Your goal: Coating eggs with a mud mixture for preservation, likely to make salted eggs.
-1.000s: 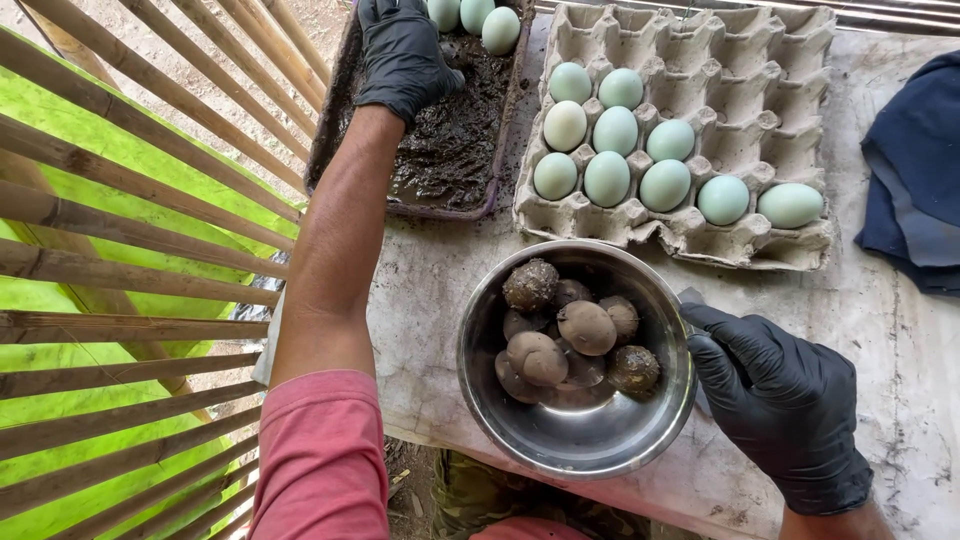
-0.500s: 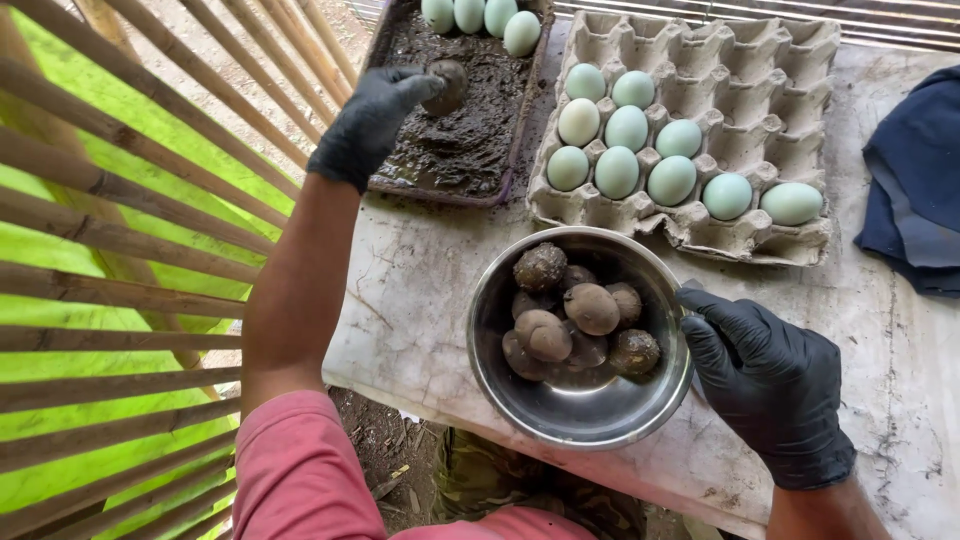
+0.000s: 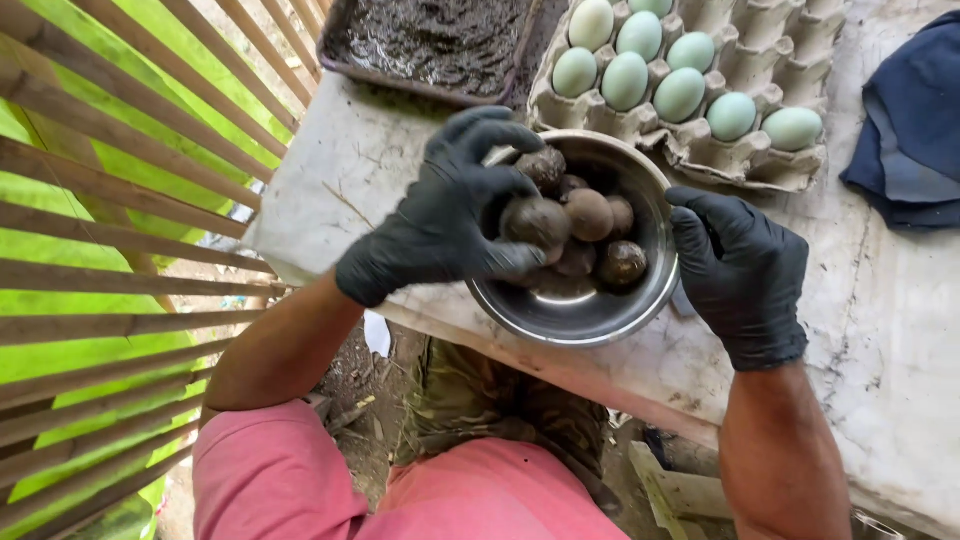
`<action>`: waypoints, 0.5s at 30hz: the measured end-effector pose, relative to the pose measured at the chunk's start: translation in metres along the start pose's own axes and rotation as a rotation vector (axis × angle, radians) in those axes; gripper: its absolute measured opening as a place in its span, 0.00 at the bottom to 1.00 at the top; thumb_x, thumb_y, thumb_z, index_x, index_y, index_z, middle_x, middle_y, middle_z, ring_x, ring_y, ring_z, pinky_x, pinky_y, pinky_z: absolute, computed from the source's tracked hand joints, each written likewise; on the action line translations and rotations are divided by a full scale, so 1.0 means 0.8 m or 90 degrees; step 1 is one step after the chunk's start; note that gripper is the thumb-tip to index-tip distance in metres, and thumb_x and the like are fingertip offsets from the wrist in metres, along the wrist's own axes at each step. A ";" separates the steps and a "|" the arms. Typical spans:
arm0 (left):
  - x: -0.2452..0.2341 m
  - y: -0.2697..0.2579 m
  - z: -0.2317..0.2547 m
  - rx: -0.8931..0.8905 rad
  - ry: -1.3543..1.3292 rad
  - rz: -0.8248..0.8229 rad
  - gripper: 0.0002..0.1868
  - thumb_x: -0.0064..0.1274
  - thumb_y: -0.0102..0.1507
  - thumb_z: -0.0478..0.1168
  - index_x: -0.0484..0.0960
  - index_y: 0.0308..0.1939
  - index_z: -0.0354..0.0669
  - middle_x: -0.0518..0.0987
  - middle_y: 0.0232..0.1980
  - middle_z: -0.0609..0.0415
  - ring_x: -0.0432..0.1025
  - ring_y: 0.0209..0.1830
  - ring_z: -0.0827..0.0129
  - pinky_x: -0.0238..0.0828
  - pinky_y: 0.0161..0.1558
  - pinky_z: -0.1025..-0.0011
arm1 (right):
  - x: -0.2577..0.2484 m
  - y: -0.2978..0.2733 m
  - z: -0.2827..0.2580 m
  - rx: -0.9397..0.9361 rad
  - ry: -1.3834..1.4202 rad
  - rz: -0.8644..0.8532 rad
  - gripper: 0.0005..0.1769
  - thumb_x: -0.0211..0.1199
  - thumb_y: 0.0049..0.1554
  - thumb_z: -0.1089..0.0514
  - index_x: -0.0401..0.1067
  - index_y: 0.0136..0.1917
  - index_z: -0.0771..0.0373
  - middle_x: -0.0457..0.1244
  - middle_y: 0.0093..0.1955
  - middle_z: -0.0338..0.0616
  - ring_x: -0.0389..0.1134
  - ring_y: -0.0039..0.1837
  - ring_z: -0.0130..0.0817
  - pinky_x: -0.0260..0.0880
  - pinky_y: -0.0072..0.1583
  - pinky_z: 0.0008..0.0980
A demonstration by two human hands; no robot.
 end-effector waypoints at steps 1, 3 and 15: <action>0.013 -0.004 0.020 0.054 0.079 0.015 0.29 0.76 0.44 0.56 0.87 0.43 0.47 0.72 0.62 0.51 0.58 0.68 0.48 0.53 0.68 0.50 | 0.000 0.000 -0.003 -0.007 0.016 0.003 0.08 0.65 0.71 0.59 0.81 0.62 0.60 0.74 0.57 0.45 0.75 0.56 0.43 0.71 0.54 0.38; 0.037 -0.010 0.047 0.105 0.157 0.031 0.33 0.77 0.40 0.58 0.87 0.41 0.44 0.72 0.61 0.51 0.57 0.68 0.45 0.57 0.67 0.52 | 0.000 0.000 -0.007 -0.015 0.033 0.003 0.08 0.66 0.71 0.60 0.81 0.61 0.61 0.74 0.57 0.46 0.76 0.57 0.43 0.72 0.55 0.38; 0.154 -0.014 0.057 0.185 0.370 -0.080 0.22 0.48 0.65 0.42 0.75 0.62 0.37 0.64 0.72 0.39 0.60 0.74 0.44 0.50 0.78 0.45 | -0.012 0.004 -0.012 -0.026 0.067 0.030 0.07 0.66 0.70 0.64 0.82 0.60 0.65 0.74 0.56 0.51 0.76 0.58 0.46 0.72 0.56 0.40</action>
Point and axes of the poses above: each hand's wrist, its own y-axis towards the middle knuckle, its own x-axis out of the palm, z = x × y, the point moved 9 cm from there along y, towards the middle knuckle
